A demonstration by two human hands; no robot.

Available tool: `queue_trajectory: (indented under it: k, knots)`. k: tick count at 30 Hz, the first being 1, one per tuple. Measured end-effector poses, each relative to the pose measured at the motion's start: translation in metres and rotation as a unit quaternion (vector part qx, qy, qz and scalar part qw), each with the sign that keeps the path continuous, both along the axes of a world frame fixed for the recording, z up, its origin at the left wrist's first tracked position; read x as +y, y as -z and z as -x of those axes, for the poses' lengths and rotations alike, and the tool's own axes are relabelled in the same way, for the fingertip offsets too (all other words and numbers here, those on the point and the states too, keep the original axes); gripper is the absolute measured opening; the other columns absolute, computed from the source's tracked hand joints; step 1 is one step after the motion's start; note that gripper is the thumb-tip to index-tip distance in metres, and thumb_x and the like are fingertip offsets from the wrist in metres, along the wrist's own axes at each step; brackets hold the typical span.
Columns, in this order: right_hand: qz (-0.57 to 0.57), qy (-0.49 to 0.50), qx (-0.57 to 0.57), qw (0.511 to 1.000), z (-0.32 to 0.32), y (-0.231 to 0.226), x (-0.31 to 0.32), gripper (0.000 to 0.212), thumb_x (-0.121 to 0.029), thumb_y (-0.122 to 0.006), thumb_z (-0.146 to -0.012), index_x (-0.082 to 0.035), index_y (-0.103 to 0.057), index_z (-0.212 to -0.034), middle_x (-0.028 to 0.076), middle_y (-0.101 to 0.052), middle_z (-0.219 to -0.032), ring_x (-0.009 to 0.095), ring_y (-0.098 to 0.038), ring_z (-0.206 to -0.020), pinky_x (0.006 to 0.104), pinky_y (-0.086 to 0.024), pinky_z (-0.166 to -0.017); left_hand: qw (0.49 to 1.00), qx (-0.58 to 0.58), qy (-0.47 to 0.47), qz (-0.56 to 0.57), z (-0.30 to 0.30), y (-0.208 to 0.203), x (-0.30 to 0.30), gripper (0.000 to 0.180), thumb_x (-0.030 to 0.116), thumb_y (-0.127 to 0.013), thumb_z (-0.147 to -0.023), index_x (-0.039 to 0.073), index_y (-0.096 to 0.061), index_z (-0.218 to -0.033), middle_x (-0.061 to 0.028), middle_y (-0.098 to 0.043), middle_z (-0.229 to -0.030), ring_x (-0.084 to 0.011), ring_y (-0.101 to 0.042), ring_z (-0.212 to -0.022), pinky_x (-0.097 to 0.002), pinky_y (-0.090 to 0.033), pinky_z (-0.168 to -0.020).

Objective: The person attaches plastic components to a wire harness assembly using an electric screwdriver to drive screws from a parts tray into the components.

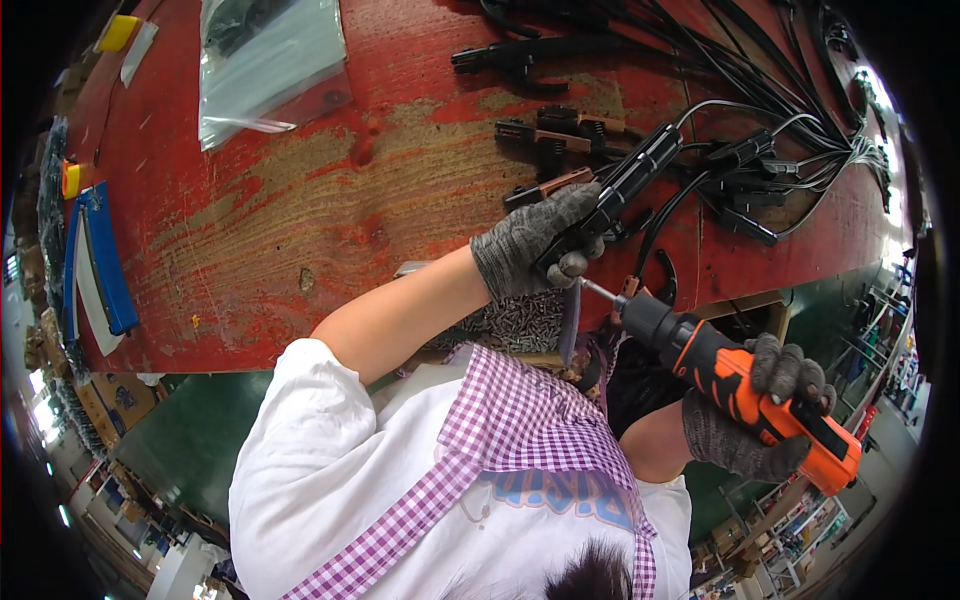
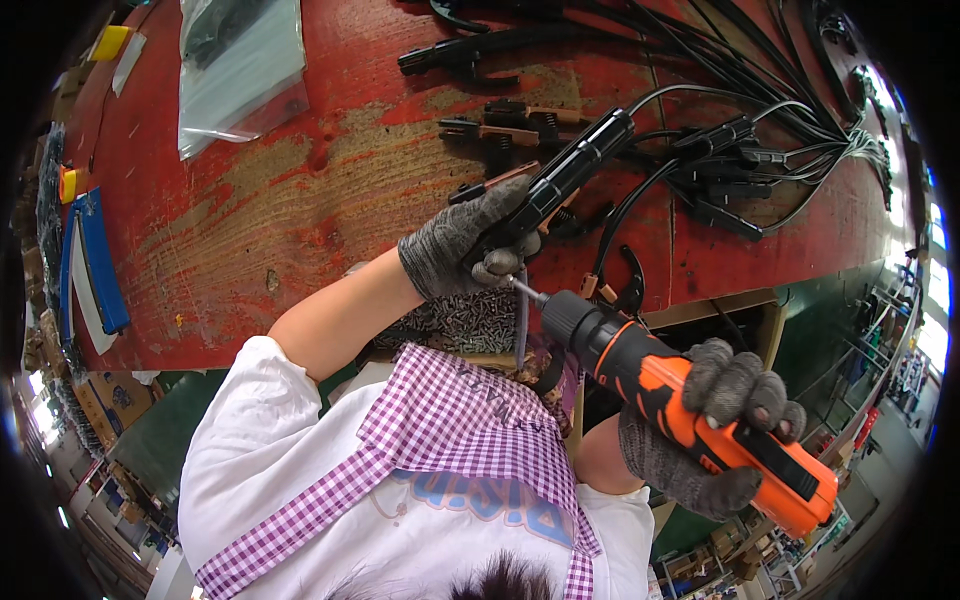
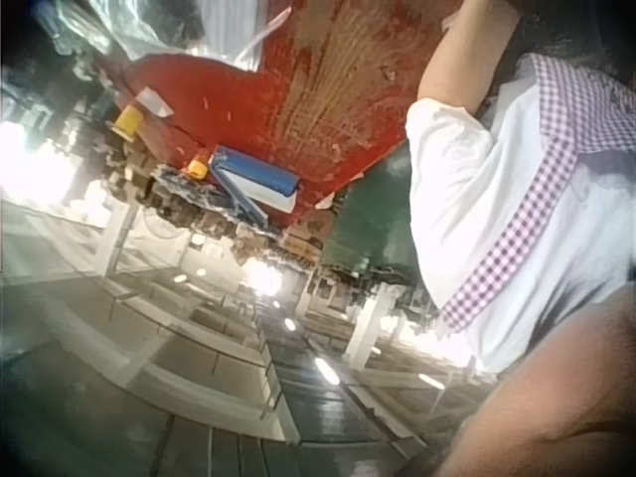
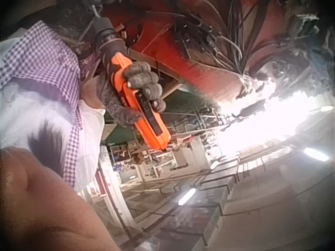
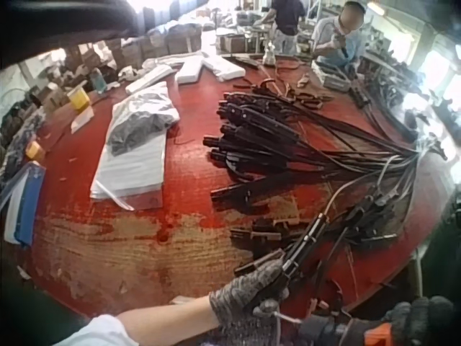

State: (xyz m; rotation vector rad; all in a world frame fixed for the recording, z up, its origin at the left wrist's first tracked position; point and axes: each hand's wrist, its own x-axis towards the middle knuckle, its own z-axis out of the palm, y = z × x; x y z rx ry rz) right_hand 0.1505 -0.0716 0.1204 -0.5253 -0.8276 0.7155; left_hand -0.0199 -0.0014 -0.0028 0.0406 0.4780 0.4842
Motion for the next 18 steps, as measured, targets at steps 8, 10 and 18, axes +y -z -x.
queue_trajectory:
  k: [8, 10, 18]
  knots:
    - [0.002, 0.053, 0.036, 0.998, 0.0, -0.002, 0.023, 0.034, -0.029, -0.059, -0.072, -0.005, -0.05, -0.095, 0.007, -0.052, -0.086, 0.016, -0.052, -0.063, 0.0268, -0.041, -0.053, 1.0, -0.016, 0.006, 0.018, 0.003, -0.002, -0.005, 0.032, 0.043, -0.05, -0.082, 0.012, -0.05, -0.089, -0.0034, -0.053, -0.064, -0.0067, -0.046, -0.041, -0.0144, -0.032, -0.03]
    - [0.007, 0.058, 0.036, 0.998, 0.003, 0.001, 0.024, 0.034, -0.029, -0.059, -0.072, -0.005, -0.05, -0.095, 0.007, -0.052, -0.087, 0.016, -0.052, -0.064, 0.0272, -0.041, -0.054, 1.0, -0.03, -0.003, 0.004, 0.003, -0.001, -0.006, 0.03, 0.041, -0.051, -0.082, 0.012, -0.049, -0.089, -0.0037, -0.054, -0.064, -0.0068, -0.047, -0.042, -0.0147, -0.032, -0.03]
    - [0.018, 0.044, -0.001, 0.999, 0.001, 0.003, 0.022, 0.036, -0.027, -0.06, -0.071, -0.006, -0.049, -0.097, 0.009, -0.052, -0.089, 0.018, -0.052, -0.066, 0.0295, -0.04, -0.056, 1.0, 0.021, -0.005, 0.014, -0.002, -0.007, -0.005, 0.044, 0.048, -0.046, -0.082, 0.005, -0.053, -0.089, -0.004, -0.054, -0.06, -0.0043, -0.044, -0.035, -0.014, -0.031, -0.027]
